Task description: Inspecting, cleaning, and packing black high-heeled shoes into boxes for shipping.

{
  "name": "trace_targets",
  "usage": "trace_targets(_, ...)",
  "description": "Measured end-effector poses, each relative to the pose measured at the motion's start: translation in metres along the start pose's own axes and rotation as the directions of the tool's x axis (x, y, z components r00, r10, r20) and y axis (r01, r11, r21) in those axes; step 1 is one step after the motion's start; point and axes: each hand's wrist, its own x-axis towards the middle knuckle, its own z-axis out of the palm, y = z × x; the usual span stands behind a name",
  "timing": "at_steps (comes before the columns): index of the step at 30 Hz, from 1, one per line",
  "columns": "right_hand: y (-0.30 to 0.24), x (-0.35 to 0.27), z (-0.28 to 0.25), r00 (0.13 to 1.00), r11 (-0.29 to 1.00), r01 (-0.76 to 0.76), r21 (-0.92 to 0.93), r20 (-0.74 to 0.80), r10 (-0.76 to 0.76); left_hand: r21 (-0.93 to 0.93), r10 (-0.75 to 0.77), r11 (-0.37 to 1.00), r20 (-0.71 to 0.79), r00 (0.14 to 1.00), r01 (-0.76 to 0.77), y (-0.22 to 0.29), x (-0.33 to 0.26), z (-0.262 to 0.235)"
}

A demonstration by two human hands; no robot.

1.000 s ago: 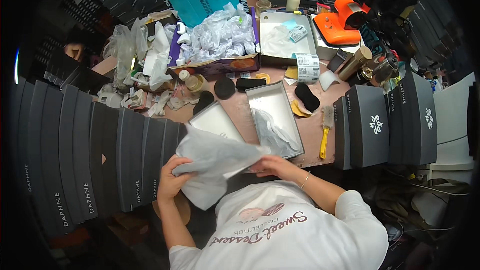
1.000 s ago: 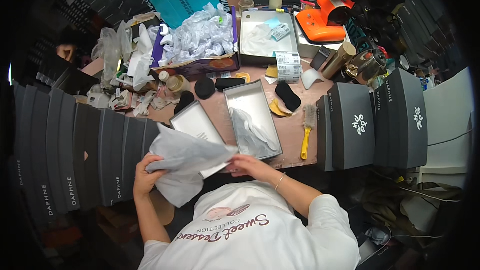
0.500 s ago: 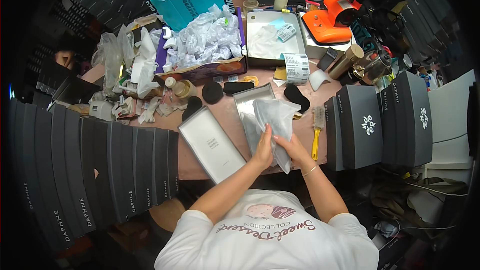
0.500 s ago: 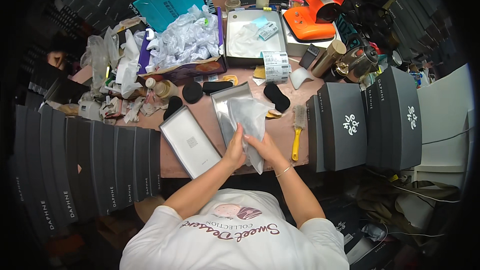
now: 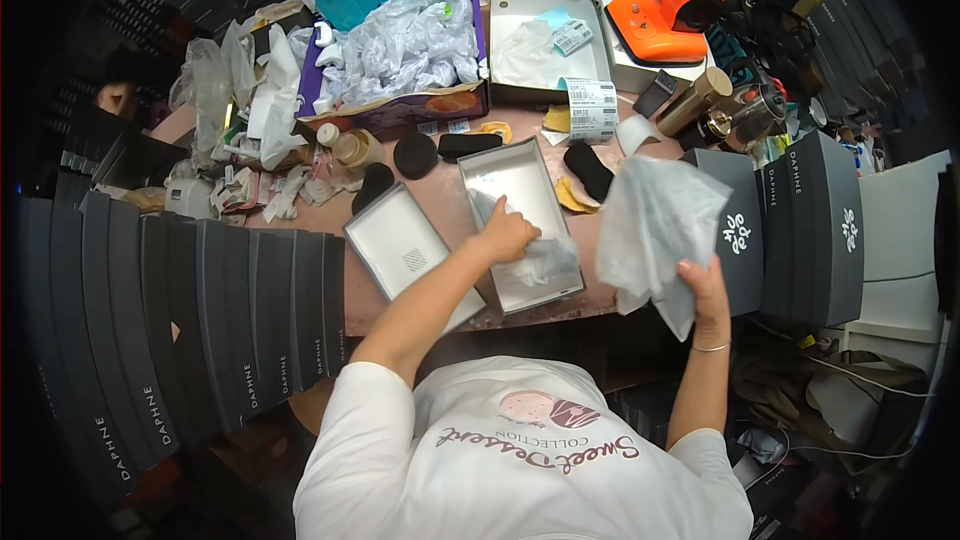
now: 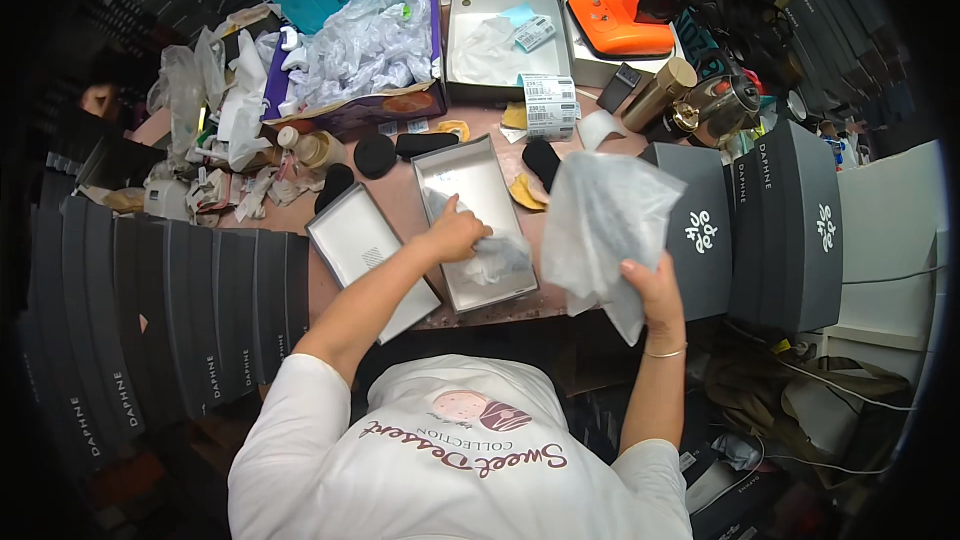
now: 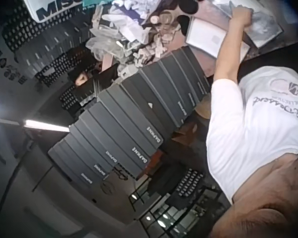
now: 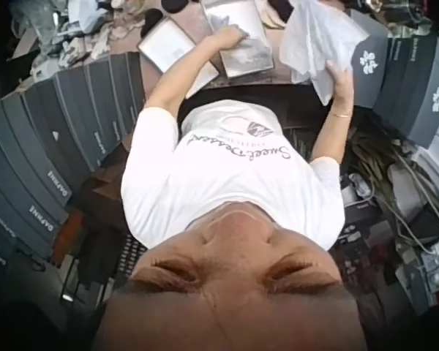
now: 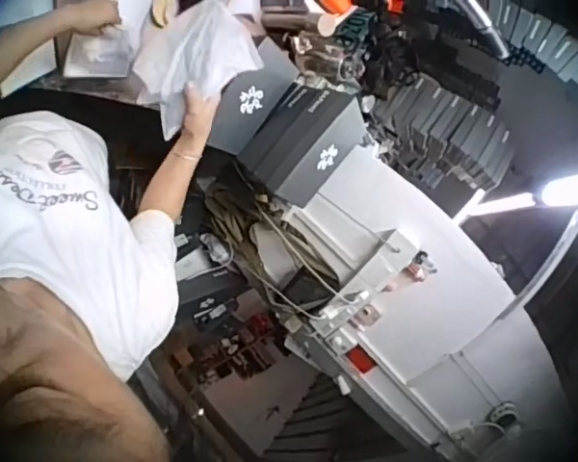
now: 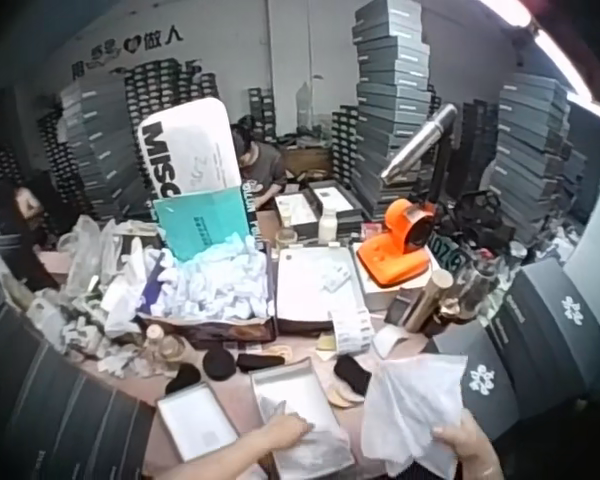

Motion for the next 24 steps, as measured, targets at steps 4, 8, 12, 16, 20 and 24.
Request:
trace_targets(4, -0.036, -0.004, -0.044, 0.939, 0.954, 0.298, 0.022, -0.184, -0.289, -0.354, -0.053, 0.93, -0.393, 0.918, -0.098, -0.003, -0.019, -0.102)
trace_targets(8, -0.065, -0.005, -0.002, 0.962, 0.951, 0.272, 0.147, -0.064, -0.265, 0.03, 0.107, 0.994, -0.484, 0.869, -0.106, 0.006, -0.022, -0.09)
trace_targets(12, -0.022, 0.042, 0.07, 0.887, 0.996, -0.071, 0.048, 0.46, 0.041, 0.18, 0.087, 0.984, -0.392, 0.916, -0.017, -0.014, 0.001, 0.059)
trace_targets(16, 0.108, 0.104, 0.134, 0.842, 0.97, -0.061, -0.233, 0.51, 0.176, 0.06, -0.068, 0.995, -0.229, 0.971, 0.084, 0.037, -0.044, 0.054)
trace_targets(20, 0.194, 0.106, 0.156, 0.932, 0.65, 0.357, -0.67, 0.298, -0.204, -0.301, -0.126, 0.951, -0.578, 0.806, -0.067, 0.039, -0.105, 0.043)
trace_targets(24, 0.133, 0.058, 0.127, 0.851, 0.634, 0.505, -0.586, 0.217, -0.477, -0.795, -0.83, 0.5, -0.326, 0.453, 0.344, 0.035, -0.125, 0.073)
